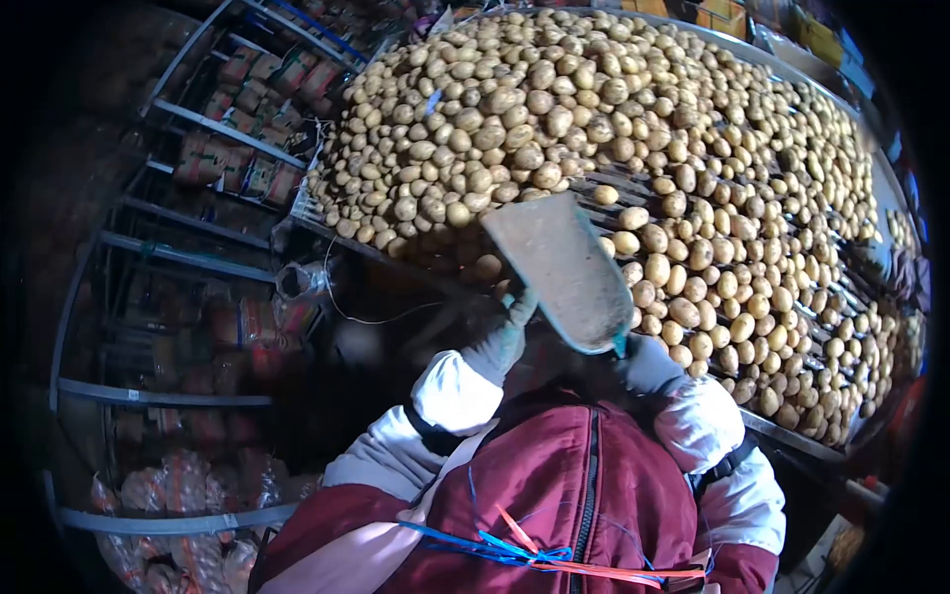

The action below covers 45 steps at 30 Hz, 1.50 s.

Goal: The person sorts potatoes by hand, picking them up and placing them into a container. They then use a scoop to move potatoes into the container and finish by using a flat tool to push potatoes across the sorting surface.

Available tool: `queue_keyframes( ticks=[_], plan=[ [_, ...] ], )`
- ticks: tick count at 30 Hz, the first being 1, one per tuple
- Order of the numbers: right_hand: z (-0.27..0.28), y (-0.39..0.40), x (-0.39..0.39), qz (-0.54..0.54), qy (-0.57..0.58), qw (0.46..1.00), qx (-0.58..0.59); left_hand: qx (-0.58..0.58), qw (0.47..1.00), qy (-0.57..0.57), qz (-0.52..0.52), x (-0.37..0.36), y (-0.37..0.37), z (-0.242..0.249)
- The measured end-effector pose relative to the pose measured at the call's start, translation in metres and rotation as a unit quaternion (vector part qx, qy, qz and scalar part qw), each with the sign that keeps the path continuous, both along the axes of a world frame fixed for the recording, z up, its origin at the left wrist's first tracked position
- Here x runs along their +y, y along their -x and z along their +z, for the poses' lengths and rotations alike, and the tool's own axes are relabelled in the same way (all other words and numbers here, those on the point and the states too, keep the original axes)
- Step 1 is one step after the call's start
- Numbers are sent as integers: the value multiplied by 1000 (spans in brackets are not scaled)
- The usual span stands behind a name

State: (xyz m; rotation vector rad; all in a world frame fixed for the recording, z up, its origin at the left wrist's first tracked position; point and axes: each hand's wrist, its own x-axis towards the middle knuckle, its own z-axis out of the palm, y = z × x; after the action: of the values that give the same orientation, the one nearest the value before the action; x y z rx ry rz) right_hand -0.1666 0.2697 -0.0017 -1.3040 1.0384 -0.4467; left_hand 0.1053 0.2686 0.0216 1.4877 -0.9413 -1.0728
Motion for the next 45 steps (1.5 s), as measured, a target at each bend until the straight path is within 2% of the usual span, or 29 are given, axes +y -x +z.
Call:
queue_keyframes(
  ticks=[1,2,4,6,7,9,10,11,12,14,16,17,18,20,24,25,26,27,28,29,30,32,36,37,38,39,40,44,45],
  plan=[
    [27,-11,-2,31,-13,999,9,87,996,-15,-2,5,-15,-16],
    [66,-27,-6,62,-24,998,20,90,995,10,43,8,-24,-20],
    [107,-55,-14,97,-36,990,95,116,992,-42,31,12,-30,18],
    [3,-89,-19,99,42,994,-3,133,989,-25,63,9,-64,3],
    [-35,-112,-29,152,46,987,10,146,985,-13,94,7,-82,-1],
    [-27,-142,-40,215,16,976,-7,194,977,-20,86,6,-102,41],
    [9,-165,-46,223,-18,974,-39,237,968,-30,75,5,-112,58],
    [16,-186,-56,266,-28,962,53,249,965,-33,80,5,-128,65],
    [40,-202,-58,240,-49,969,3,249,964,-34,91,5,-145,69],
    [-9,-239,-63,253,-107,952,-134,246,962,-30,114,2,-180,71],
    [-48,-278,-92,410,85,865,-276,240,961,-30,135,-6,-215,69],
    [-5,-280,-108,461,-5,872,-166,236,961,-31,141,-12,-230,69],
    [-33,-299,-125,484,288,755,-336,228,962,-33,148,-18,-244,67],
    [-36,-323,-144,467,390,725,-322,213,963,-36,159,-33,-268,66],
    [-28,-360,-144,469,296,816,-163,176,967,-45,177,-68,-308,67],
    [-62,-382,-136,378,46,921,-80,166,969,-45,177,-79,-314,68],
    [-72,-391,-133,373,47,923,-78,157,971,-46,177,-85,-318,69],
    [-79,-399,-128,330,26,943,16,148,971,-51,179,-87,-320,70],
    [-81,-404,-123,286,2,952,110,136,973,-56,180,-85,-318,69],
    [12,-363,-131,366,117,923,-28,123,975,-58,178,-82,-312,66],
    [27,-362,-125,245,-98,958,113,102,979,-56,170,-76,-299,59],
    [10,-327,-119,185,-132,974,28,48,988,-33,146,-65,-270,41],
    [-3,-346,-111,151,-136,975,90,47,988,-30,146,-78,-284,37],
    [21,-357,-114,133,-158,973,101,66,985,-37,156,-85,-297,45],
    [48,-365,-119,138,-88,984,66,80,983,-46,161,-94,-307,53],
    [-14,-384,-113,113,-147,981,59,88,981,-56,164,-100,-313,62],
    [15,-380,-119,130,-205,969,40,88,980,-67,166,-104,-316,69],
    [34,-371,-117,80,-124,987,59,61,974,-164,142,-99,-287,97],
    [42,-363,-117,78,-114,989,55,62,988,-100,96,-103,-289,79]
  ],
)
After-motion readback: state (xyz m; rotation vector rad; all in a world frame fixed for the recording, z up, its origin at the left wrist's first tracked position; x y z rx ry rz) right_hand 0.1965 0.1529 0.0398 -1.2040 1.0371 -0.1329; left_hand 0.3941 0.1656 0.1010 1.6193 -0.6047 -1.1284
